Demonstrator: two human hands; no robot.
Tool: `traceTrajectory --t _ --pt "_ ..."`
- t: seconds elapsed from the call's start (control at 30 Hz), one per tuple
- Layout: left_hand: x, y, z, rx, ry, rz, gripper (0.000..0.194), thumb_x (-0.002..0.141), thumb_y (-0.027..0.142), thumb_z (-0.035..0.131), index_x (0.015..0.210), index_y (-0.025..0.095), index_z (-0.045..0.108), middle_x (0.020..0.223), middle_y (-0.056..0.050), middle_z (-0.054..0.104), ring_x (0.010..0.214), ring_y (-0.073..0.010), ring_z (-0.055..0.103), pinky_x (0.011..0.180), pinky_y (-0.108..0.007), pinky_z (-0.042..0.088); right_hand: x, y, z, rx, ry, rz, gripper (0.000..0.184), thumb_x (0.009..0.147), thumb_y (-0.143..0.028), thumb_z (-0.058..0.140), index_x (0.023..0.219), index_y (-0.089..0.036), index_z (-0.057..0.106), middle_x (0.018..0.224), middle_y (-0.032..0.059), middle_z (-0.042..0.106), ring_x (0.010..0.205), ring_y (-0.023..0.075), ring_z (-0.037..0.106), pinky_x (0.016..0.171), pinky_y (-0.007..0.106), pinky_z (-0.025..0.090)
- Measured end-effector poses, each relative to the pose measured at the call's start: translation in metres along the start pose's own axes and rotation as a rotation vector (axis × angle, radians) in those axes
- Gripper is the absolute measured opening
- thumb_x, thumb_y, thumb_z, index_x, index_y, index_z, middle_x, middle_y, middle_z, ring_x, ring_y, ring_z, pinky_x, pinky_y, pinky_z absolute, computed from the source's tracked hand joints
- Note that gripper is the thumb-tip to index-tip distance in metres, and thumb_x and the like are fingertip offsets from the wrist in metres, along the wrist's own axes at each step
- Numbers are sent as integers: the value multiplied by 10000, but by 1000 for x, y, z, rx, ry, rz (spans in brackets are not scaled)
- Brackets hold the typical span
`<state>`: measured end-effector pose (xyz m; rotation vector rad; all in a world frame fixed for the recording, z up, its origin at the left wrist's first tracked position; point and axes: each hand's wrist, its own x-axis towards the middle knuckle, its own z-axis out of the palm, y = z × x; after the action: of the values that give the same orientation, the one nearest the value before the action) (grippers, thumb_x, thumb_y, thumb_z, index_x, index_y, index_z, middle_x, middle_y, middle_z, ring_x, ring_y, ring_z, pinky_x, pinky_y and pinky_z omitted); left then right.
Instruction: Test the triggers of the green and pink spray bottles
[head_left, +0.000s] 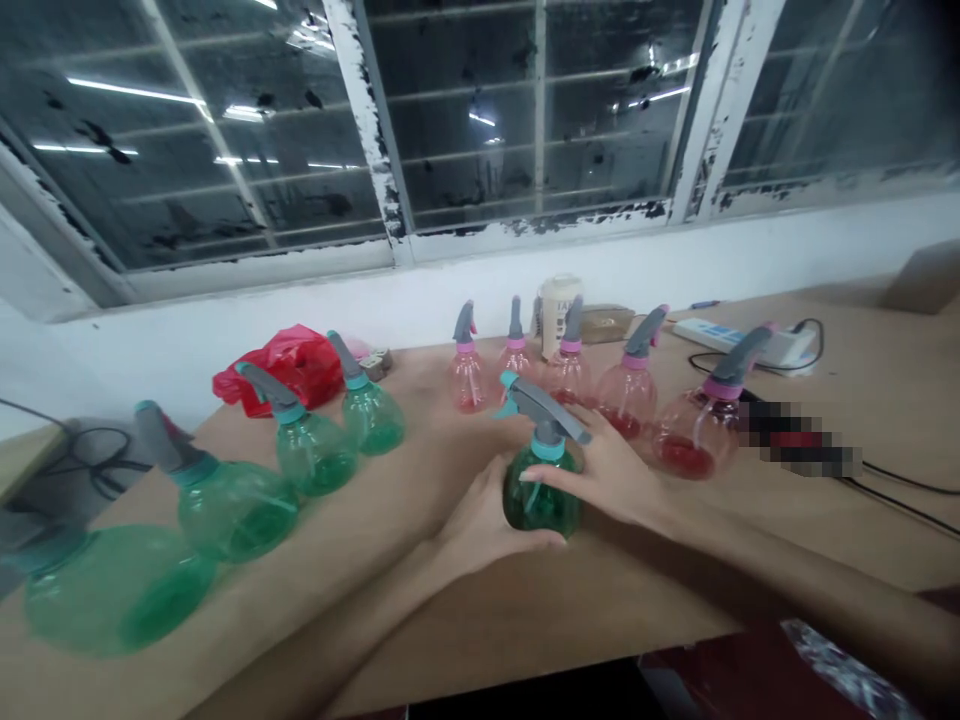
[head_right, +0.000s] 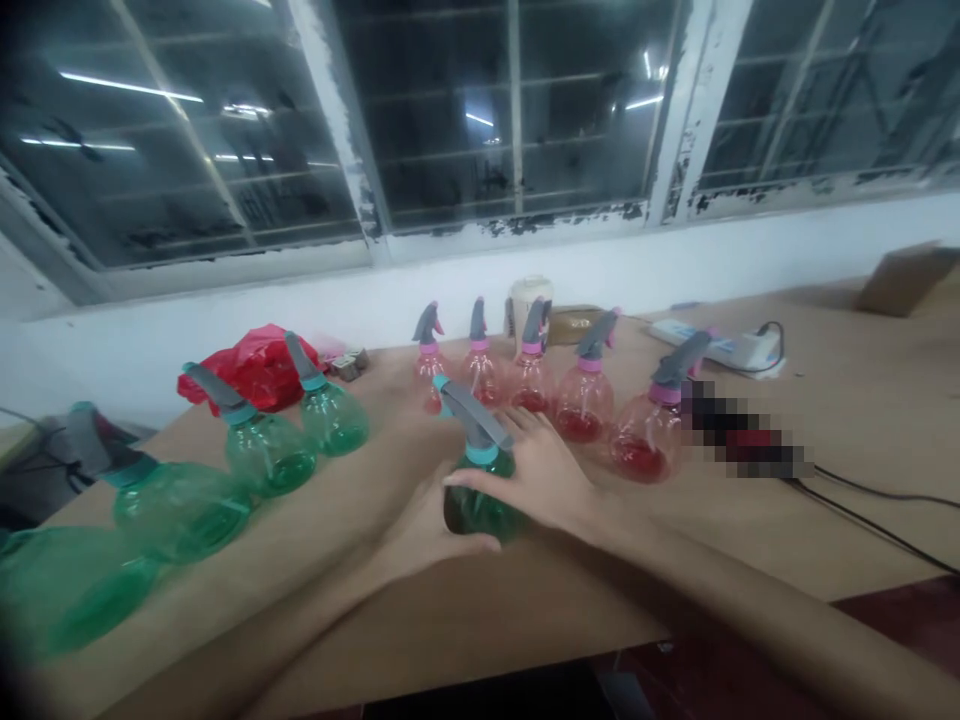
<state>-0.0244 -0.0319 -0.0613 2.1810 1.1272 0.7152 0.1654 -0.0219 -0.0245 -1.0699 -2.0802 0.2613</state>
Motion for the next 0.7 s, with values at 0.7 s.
traceTrajectory --t 0.7 --pt "0 -14 -30 58 70 -103 868 566 483 807 1297 236 409 1255 -114 566 1178 -360 518 975 -556 411 64 -10 39 620 -54 -10 248 816 -364 602 1029 -239 582 963 31 686 847 220 664 807 435 527"
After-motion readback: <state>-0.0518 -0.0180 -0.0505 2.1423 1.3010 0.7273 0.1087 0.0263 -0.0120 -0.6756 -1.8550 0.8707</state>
